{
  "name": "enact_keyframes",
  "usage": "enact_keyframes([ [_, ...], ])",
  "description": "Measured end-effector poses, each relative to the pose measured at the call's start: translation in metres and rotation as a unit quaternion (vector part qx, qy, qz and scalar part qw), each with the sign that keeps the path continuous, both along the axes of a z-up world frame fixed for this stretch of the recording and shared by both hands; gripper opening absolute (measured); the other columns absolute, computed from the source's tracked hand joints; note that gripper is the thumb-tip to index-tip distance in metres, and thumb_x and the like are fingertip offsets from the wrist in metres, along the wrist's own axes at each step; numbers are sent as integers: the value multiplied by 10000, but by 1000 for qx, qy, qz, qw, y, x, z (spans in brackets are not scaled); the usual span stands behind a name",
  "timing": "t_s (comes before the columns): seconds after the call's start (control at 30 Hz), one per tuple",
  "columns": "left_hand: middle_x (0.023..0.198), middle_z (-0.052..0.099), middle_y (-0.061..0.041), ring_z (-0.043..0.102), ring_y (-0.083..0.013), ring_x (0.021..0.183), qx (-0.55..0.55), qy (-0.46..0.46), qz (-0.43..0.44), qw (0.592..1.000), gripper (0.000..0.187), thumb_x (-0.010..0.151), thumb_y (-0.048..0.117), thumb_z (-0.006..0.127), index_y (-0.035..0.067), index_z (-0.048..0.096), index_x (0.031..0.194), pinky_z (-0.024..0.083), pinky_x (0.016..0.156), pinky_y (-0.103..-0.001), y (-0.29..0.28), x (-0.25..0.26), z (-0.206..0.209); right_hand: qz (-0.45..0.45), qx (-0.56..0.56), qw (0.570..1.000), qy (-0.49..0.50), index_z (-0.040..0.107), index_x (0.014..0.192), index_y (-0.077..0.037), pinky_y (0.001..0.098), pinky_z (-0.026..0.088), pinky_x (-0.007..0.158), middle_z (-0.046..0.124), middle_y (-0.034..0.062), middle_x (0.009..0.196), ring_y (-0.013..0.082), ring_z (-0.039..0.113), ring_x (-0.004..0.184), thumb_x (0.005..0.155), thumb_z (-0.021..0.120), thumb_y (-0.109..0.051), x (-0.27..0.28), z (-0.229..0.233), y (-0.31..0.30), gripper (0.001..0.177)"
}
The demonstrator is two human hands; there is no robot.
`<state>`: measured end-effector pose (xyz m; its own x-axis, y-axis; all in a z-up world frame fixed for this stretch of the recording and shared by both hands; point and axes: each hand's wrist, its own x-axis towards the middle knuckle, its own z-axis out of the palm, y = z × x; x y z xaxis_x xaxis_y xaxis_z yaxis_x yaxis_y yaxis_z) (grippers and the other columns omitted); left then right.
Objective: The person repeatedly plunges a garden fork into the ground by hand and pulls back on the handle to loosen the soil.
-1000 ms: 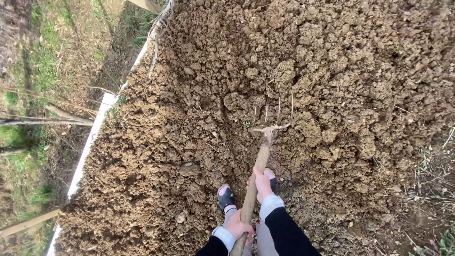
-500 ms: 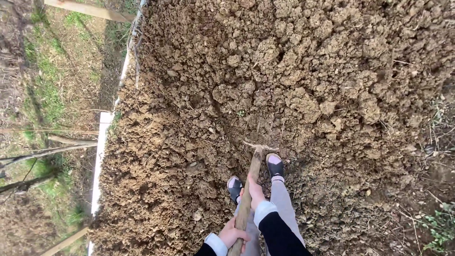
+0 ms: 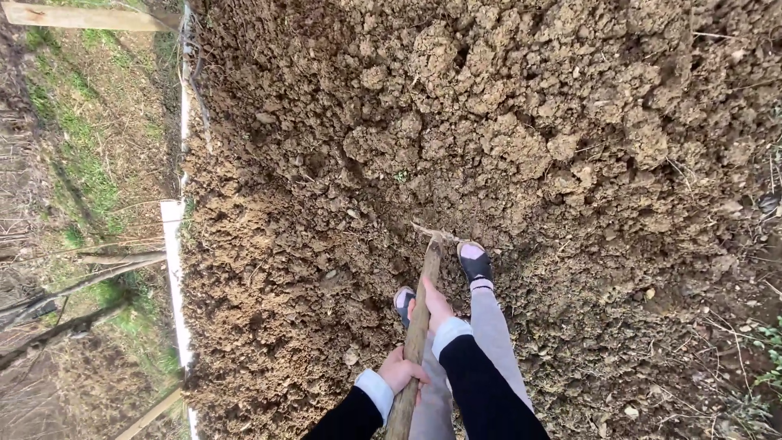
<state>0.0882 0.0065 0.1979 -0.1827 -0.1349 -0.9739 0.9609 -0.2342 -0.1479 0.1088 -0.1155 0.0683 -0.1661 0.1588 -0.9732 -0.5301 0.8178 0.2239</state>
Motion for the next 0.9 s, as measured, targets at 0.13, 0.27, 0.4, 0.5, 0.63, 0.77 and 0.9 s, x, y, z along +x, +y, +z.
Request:
enact_keyframes([
  [0.13, 542, 484, -225, 530, -362, 336, 10, 6, 27, 1000, 383, 623, -163, 671, -15, 415, 865, 456, 308, -475, -9, 14, -15, -77, 12, 996, 54, 508, 1114, -192, 293, 495, 450, 489, 81, 825, 171, 534, 531, 898, 725, -583, 22, -4, -10, 496],
  [0.27, 549, 488, -209, 546, -354, 353, 14, 28, 1, 999, 518, 647, -155, 686, -19, 381, 1043, 458, 330, -478, -15, 37, -26, -54, 3, 998, 30, 471, 1045, -158, 326, 462, 419, 449, 91, 758, 193, 493, 514, 953, 652, -557, 28, -30, -14, 448],
  [0.4, 564, 535, -186, 583, -326, 371, -27, 13, -17, 999, 392, 662, -105, 733, 2, 409, 855, 454, 339, -446, -28, 78, -33, -48, -7, 998, 26, 402, 984, -177, 390, 475, 379, 410, 65, 695, 204, 516, 482, 994, 611, -522, 48, -62, -22, 404],
  [0.5, 475, 546, -244, 619, -414, 370, -72, -39, 8, 997, 226, 640, -148, 733, -70, 527, 690, 517, 372, -490, -30, 84, -51, -63, -1, 997, 32, 364, 1395, -106, 405, 627, 554, 403, 180, 1280, 283, 646, 830, 1004, 636, -403, 53, -84, -29, 562],
  [0.63, 519, 560, -252, 621, -437, 378, -69, -23, 38, 997, 329, 643, -178, 753, -100, 499, 837, 516, 375, -512, -23, 75, -80, -28, -1, 999, 37, 332, 1420, -84, 436, 598, 539, 415, 188, 1243, 300, 636, 816, 996, 617, -430, 70, -80, -37, 617],
  [0.77, 524, 549, -244, 614, -437, 376, -71, -16, 51, 996, 311, 643, -193, 744, -120, 502, 824, 509, 375, -520, -37, 90, -78, -2, 1, 999, 36, 336, 1432, -73, 415, 623, 577, 426, 173, 1250, 269, 646, 832, 991, 622, -442, 73, -99, -46, 642],
  [0.9, 536, 552, -247, 613, -442, 381, -75, -3, 50, 996, 327, 641, -201, 766, -113, 525, 844, 524, 377, -508, -46, 103, -86, -4, -6, 999, 40, 322, 1451, -77, 425, 636, 577, 423, 196, 1247, 298, 652, 818, 975, 653, -442, 76, -116, -49, 686],
])
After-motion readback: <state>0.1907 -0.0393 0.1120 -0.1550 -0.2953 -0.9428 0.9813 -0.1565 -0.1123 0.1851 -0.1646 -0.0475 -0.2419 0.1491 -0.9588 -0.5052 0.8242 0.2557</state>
